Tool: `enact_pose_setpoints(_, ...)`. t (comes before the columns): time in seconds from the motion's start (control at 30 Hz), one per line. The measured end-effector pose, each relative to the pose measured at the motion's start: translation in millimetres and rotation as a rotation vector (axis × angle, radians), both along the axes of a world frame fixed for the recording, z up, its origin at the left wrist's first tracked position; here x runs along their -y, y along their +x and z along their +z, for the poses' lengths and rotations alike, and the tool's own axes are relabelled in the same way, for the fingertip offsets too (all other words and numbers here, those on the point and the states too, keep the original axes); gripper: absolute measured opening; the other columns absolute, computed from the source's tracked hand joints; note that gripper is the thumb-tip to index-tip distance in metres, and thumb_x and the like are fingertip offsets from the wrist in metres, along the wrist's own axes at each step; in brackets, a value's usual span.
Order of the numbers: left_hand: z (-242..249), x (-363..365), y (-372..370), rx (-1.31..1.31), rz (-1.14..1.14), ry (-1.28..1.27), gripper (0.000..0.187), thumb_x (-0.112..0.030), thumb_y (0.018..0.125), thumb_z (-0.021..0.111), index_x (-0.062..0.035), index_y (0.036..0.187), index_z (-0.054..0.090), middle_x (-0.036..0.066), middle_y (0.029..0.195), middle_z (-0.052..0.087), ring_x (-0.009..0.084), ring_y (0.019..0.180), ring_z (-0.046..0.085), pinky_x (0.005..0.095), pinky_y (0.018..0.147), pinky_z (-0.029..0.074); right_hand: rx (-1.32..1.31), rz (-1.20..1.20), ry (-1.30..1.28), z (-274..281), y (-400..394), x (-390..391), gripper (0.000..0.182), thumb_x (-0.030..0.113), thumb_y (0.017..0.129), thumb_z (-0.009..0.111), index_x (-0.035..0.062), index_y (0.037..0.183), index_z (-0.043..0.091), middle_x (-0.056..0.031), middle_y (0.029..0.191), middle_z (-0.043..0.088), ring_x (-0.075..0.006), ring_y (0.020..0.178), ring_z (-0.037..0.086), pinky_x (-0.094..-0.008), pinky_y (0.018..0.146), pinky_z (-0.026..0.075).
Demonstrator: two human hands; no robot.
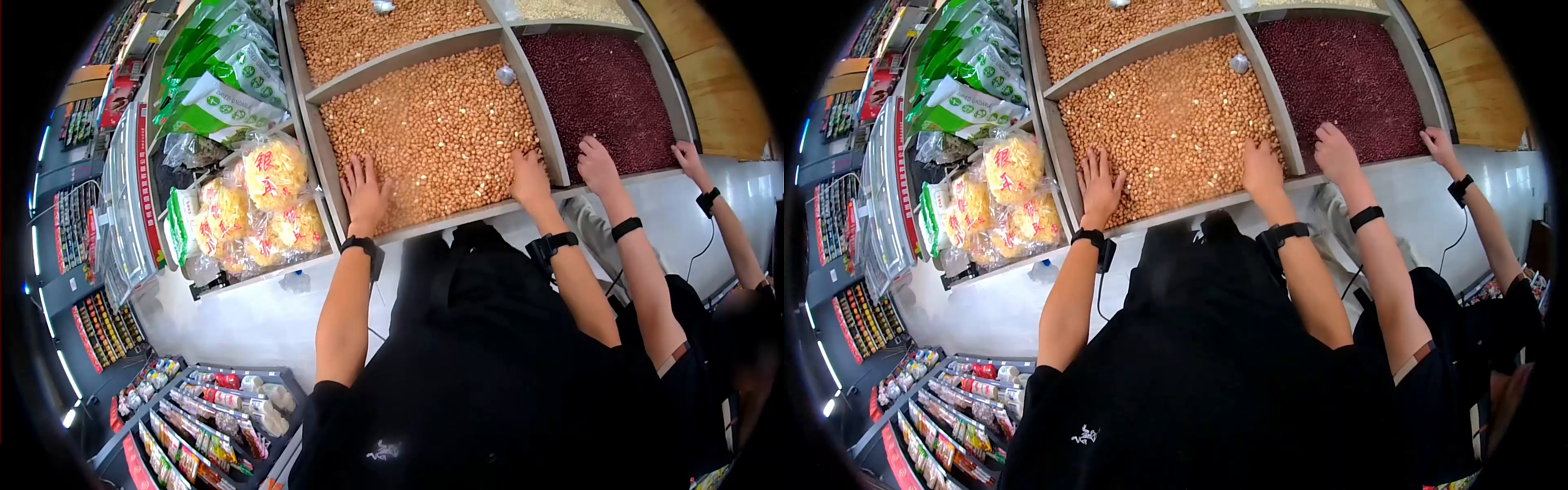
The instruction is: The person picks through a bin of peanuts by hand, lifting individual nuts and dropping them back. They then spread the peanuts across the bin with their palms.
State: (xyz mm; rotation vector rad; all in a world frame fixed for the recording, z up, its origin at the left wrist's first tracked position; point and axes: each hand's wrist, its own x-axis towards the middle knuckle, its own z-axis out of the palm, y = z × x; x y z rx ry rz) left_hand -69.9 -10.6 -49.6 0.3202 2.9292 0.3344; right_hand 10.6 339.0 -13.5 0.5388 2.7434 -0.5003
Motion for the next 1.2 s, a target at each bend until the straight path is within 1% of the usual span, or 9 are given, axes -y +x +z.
enact_pose_setpoints(0.07,-12,-6,2,-0.023,0.036,-0.008,0.082,-0.045,0.095,0.061,-0.0126,0.161,0.024,0.019,0.168,0.015,0.0375,0.155,0.012,0.0562,0.123,0.010,-0.030,0.064,-0.064,-25,2,-7,0.057,0.000,0.068,0.080,0.0061,0.117,0.052,-0.0231,0.114,0.056,-0.0445,0.105,0.060,-0.0499,0.086,0.053)
enact_pose_setpoints(0.23,17,-65,8,0.076,-0.274,0.153,0.076,-0.033,0.091,0.069,-0.0165,0.157,0.034,0.018,0.167,0.018,0.0377,0.154,0.017,0.0560,0.122,0.017,-0.257,0.148,-0.267,-26,-10,1,0.028,0.003,0.070,0.080,-0.0002,0.091,0.061,-0.0185,0.085,0.065,-0.0377,0.087,0.065,-0.0457,0.075,0.052)
enact_pose_setpoints(0.37,37,-99,6,0.112,-0.571,0.145,0.078,-0.030,0.085,0.075,-0.0251,0.154,0.040,0.015,0.165,0.025,0.0357,0.152,0.025,0.0591,0.120,0.022,-0.196,0.099,-0.418,-22,-35,12,0.024,0.009,0.075,0.083,0.0013,0.092,0.069,-0.0141,0.082,0.067,-0.0269,0.076,0.067,-0.0388,0.070,0.054)
enact_pose_setpoints(0.53,31,-87,-1,0.074,-0.548,0.111,0.077,-0.033,0.085,0.075,-0.0279,0.154,0.040,0.013,0.165,0.025,0.0333,0.152,0.024,0.0592,0.121,0.019,-0.352,-0.046,-0.569,-8,-60,18,0.016,0.007,0.080,0.078,0.0005,0.091,0.069,-0.0147,0.080,0.068,-0.0264,0.077,0.068,-0.0376,0.071,0.053)
enact_pose_setpoints(0.8,47,-26,-9,0.077,-0.185,-0.013,0.084,-0.033,0.088,0.071,-0.0218,0.159,0.028,0.014,0.167,0.020,0.0350,0.155,0.013,0.0606,0.122,0.014,-0.194,0.061,-0.578,-5,-83,21,0.026,0.004,0.085,0.073,-0.0004,0.111,0.070,-0.0168,0.100,0.070,-0.0288,0.093,0.068,-0.0407,0.084,0.055)
enact_pose_setpoints(0.9,38,-21,-8,0.062,-0.027,-0.004,0.094,-0.036,0.085,0.074,-0.0160,0.161,0.021,0.020,0.167,0.013,0.0419,0.154,0.009,0.0619,0.121,0.011,-0.282,0.117,-0.076,9,-84,24,0.055,0.010,0.084,0.077,0.0052,0.136,0.057,-0.0200,0.140,0.049,-0.0380,0.133,0.044,-0.0550,0.107,0.041)
enact_pose_setpoints(1.0,21,-28,-21,0.022,0.147,0.048,0.101,-0.041,0.084,0.075,-0.0048,0.159,0.018,0.028,0.166,0.007,0.0481,0.153,0.005,0.0632,0.121,0.009,-0.137,0.067,0.041,20,-92,27,0.063,0.009,0.084,0.076,0.0076,0.141,0.050,-0.0227,0.147,0.040,-0.0446,0.136,0.038,-0.0618,0.107,0.039)
enact_pose_setpoints(1.13,29,-74,-21,0.204,0.222,0.094,0.095,-0.040,0.087,0.073,-0.0032,0.158,0.021,0.032,0.163,0.011,0.0490,0.152,0.007,0.0610,0.121,0.013,-0.074,0.134,-0.072,6,-97,26,0.058,0.000,0.086,0.071,0.0028,0.140,0.049,-0.0261,0.147,0.037,-0.0466,0.132,0.041,-0.0503,0.103,0.049)
enact_pose_setpoints(1.2,31,-97,-32,0.135,-0.008,0.124,0.083,-0.034,0.088,0.072,-0.0068,0.155,0.031,0.028,0.163,0.017,0.0460,0.152,0.015,0.0602,0.119,0.020,-0.141,0.152,-0.036,0,-103,30,0.051,-0.005,0.087,0.066,0.0001,0.135,0.051,-0.0255,0.142,0.042,-0.0448,0.126,0.047,-0.0461,0.098,0.053)
